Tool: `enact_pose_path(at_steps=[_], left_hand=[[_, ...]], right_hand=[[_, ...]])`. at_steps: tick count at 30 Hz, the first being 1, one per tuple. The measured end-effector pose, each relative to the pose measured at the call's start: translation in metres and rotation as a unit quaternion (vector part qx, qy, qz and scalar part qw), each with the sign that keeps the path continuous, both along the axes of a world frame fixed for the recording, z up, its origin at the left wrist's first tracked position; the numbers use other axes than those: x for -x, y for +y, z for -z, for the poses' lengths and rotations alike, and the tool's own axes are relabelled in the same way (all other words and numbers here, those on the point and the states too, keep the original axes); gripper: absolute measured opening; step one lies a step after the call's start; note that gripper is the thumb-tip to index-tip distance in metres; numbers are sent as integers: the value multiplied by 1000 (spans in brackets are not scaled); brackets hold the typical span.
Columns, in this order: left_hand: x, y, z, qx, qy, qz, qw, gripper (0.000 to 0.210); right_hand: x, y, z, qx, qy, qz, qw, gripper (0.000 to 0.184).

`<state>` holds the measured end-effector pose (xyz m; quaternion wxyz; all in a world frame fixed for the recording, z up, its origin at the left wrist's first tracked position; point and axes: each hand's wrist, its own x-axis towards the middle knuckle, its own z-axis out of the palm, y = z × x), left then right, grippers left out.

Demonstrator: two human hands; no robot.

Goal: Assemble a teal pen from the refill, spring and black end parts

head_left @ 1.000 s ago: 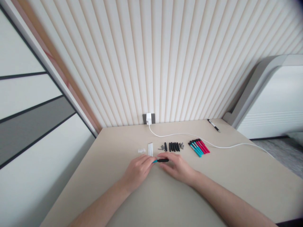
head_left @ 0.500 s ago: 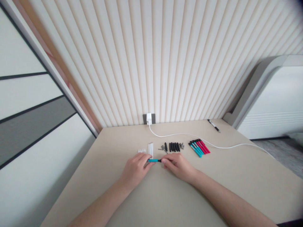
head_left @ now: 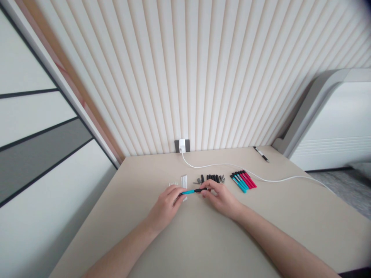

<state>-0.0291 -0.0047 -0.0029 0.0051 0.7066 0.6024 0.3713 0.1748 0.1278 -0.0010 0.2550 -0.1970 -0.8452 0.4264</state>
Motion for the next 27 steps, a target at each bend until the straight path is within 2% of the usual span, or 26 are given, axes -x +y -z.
enact_pose_path(at_steps=[6, 11, 13, 16, 18, 21, 25, 27], left_hand=[[1, -1, -4, -56, 23, 30, 998, 12], [-1, -1, -6, -53, 45, 46, 997, 11], [0, 0, -5, -49, 47, 39, 997, 11], [3, 0, -3, -45, 38, 23, 998, 11], [4, 1, -2, -45, 31, 17, 998, 12], [5, 1, -1, -48, 22, 24, 998, 12], [4, 1, -1, -46, 13, 40, 998, 13], [4, 1, -2, -41, 2, 38, 998, 12]], right_hand=[[1, 1, 3, 51, -18, 12, 998, 27], [0, 0, 4, 49, -64, -23, 996, 58], [0, 1, 3, 38, -59, -21, 997, 56], [0, 1, -1, 9, -23, -14, 1000, 38], [0, 2, -4, -18, -3, -13, 1000, 36], [0, 3, -6, -44, -21, -1, 999, 23], [-1, 2, -5, -39, -74, -10, 996, 46], [-1, 2, -4, -38, -74, 3, 997, 50]])
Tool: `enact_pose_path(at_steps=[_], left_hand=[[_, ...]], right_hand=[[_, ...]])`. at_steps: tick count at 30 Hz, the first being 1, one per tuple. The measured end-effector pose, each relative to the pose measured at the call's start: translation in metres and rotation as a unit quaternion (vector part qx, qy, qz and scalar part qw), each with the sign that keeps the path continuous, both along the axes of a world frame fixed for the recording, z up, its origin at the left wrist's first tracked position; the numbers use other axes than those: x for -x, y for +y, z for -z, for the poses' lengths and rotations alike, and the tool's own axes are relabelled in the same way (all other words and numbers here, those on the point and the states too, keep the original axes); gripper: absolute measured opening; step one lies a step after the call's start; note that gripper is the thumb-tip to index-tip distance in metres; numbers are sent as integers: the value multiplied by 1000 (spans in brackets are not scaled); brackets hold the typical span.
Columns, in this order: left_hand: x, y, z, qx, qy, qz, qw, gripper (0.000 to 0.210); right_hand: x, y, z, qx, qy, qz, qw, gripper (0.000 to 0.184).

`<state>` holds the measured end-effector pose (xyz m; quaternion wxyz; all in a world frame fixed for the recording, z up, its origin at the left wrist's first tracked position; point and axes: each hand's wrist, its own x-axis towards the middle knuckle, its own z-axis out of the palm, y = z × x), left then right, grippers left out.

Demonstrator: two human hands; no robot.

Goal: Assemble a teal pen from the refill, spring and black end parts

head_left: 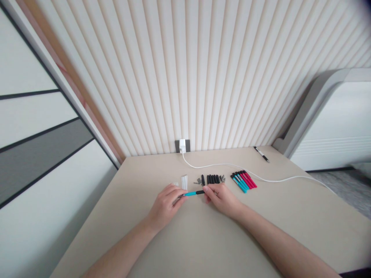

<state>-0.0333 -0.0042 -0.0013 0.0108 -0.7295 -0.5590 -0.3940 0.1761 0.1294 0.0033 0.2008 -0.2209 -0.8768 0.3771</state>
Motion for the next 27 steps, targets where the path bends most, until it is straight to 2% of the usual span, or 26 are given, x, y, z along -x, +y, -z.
enact_pose_path(at_steps=[6, 10, 12, 15, 17, 21, 23, 27], left_hand=[[5, 0, -2, 73, -101, -98, 987, 16], [7, 2, -1, 103, -149, -110, 977, 16], [7, 2, 0, 90, -150, -106, 979, 15], [7, 2, -1, 71, -135, -88, 984, 12], [7, 2, -1, 64, -130, -79, 986, 10], [9, 1, -2, 60, -133, -79, 986, 9], [10, 1, -1, 60, -139, -81, 985, 9], [9, 2, 2, 84, -183, -91, 975, 12]], right_hand=[[1, 3, 0, -15, 70, 62, 996, 33], [2, 3, -1, -20, 101, 74, 992, 27], [1, 3, -1, -28, 87, 75, 993, 33], [0, 2, 0, -20, 35, 70, 997, 56], [-1, 2, 1, -7, 24, 67, 997, 58], [0, 4, 1, -11, 94, 48, 994, 27], [1, 4, 1, -26, 118, 29, 992, 28], [1, 6, 5, -65, 116, 21, 991, 16]])
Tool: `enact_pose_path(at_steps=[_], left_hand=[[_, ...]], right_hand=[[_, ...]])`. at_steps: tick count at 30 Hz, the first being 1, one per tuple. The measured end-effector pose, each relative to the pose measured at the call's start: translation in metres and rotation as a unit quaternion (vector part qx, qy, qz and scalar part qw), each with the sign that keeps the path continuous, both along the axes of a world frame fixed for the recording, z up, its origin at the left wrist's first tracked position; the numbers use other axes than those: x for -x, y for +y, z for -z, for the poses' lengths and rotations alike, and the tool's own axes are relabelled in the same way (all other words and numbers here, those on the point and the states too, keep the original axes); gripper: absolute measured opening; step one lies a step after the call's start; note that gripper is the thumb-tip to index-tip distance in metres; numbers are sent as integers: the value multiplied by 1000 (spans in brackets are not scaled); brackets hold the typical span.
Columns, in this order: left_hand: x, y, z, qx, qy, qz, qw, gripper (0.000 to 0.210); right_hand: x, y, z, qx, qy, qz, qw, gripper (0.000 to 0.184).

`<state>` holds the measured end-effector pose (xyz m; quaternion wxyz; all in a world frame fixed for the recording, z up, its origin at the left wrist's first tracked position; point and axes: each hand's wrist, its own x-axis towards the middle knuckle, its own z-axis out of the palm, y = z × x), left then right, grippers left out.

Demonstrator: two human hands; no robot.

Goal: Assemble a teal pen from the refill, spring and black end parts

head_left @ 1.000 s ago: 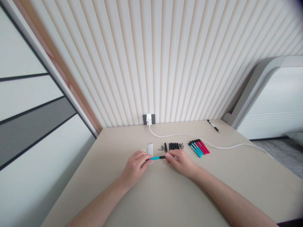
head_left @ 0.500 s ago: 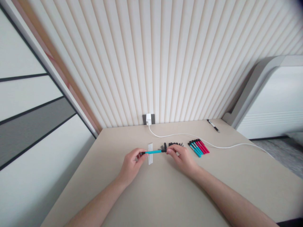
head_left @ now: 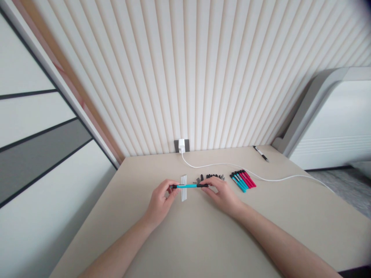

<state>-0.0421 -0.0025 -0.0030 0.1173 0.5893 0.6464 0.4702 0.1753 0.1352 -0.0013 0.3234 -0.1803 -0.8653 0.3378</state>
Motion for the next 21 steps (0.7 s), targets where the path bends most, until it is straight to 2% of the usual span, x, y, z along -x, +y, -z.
enact_pose_path(at_steps=[3, 7, 12, 14, 16, 19, 21], left_hand=[[-2, 0, 1, 26, -37, 5, 999, 16], [-4, 0, -1, 25, -27, -2, 999, 17], [-6, -1, -6, 5, 6, 5, 1000, 16], [-6, 0, -8, -5, 13, 10, 1000, 17], [-5, 1, -9, -12, 18, 16, 1000, 16], [-4, 2, -8, -12, 20, 16, 1000, 15], [-3, 2, -8, -13, 21, 17, 1000, 14]], right_hand=[[0, 1, 2, -17, 9, 10, 1000, 17], [-1, 0, -1, -46, -21, 16, 999, 18], [-2, -4, -6, -47, -97, 12, 994, 46], [-2, -5, -4, -31, -90, 11, 995, 43], [-1, -4, -1, -16, -65, 8, 998, 28], [0, -1, 4, -4, -28, 7, 1000, 32], [0, 0, 5, -7, -14, 12, 1000, 24]])
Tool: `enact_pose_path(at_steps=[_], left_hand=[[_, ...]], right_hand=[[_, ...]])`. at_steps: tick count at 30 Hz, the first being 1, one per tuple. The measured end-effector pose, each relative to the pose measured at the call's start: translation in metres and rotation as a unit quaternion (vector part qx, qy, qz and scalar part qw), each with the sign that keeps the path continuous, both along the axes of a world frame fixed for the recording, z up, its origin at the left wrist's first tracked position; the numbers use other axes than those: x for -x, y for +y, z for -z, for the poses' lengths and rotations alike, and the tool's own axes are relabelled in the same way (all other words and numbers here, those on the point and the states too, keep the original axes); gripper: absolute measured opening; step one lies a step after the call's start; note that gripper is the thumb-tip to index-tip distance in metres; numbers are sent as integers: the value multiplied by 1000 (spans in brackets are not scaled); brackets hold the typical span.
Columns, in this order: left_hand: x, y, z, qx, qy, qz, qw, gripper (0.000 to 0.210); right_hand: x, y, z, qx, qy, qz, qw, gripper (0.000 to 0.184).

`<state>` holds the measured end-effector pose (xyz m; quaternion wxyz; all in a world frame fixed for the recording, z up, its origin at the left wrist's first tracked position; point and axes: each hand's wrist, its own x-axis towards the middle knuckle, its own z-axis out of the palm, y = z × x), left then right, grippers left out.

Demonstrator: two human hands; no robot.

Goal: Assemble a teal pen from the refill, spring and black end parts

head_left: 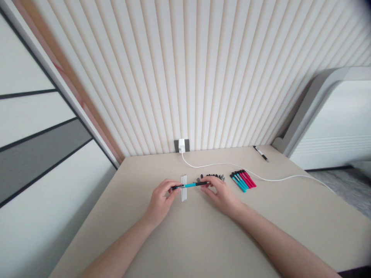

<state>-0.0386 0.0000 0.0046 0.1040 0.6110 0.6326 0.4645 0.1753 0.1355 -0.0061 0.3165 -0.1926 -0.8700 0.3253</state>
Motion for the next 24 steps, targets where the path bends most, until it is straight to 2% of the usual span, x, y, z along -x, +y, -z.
enact_pose_path(at_steps=[2, 4, 8, 10, 14, 17, 24], left_hand=[[0, 0, 1, -1, 4, 3, 1000, 12], [0, 0, 1, 1, 10, 8, 1000, 12], [-1, -1, 0, 0, 22, 13, 1000, 11], [-1, -1, 0, 2, 22, 11, 1000, 12], [1, -1, 1, 3, 16, -1, 1000, 11], [1, -1, 1, 1, 22, -2, 1000, 11], [0, -1, 0, 8, 25, 9, 1000, 11]], right_hand=[[0, 1, -1, -11, 2, 4, 1000, 16], [0, 1, -4, -34, -18, 8, 999, 18], [0, -1, -8, -64, -98, 12, 993, 41], [0, -2, -9, -52, -110, 12, 992, 44], [0, -2, -8, -39, -42, 2, 998, 25], [-1, -1, -7, -48, -10, -1, 999, 22], [0, -2, -10, -52, -11, -14, 998, 18]])
